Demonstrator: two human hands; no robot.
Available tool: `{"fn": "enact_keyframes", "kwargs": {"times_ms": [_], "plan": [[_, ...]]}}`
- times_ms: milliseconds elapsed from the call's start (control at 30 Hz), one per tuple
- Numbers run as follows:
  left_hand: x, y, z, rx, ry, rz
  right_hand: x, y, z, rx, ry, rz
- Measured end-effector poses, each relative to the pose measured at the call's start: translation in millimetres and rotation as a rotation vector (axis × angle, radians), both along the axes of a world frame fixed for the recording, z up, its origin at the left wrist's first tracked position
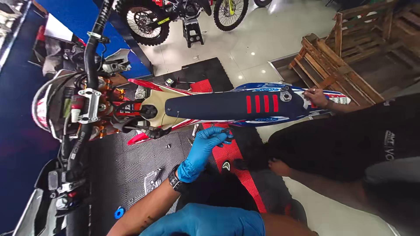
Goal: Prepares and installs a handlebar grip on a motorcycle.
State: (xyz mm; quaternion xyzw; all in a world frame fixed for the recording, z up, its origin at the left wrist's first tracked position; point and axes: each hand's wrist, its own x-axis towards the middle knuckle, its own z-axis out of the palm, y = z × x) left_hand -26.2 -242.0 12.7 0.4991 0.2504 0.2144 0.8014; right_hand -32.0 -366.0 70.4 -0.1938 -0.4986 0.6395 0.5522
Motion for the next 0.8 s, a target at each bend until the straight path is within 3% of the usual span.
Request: {"fn": "enact_keyframes", "kwargs": {"times_ms": [167,267,400,500,633,800], "plan": [[12,-9,4,0.02,0.019,0.093,84,-21,2,-0.189,0.141,-0.355],[11,-26,2,0.184,0.02,0.257,128,-51,-14,-0.408,0.346,-0.321],[3,-60,-5,0.47,0.051,0.435,126,-96,-27,-0.488,-0.015,-0.259],[-6,-77,-1,0.582,0.0,0.492,138,-109,-26,-0.487,-0.007,-0.184],[-15,-79,5,0.709,-0.011,0.378,147,-96,-23,-0.59,-0.032,-0.314],[-23,-70,15,0.869,-0.01,0.137,147,-79,-19,-0.618,0.009,-0.303]]}}
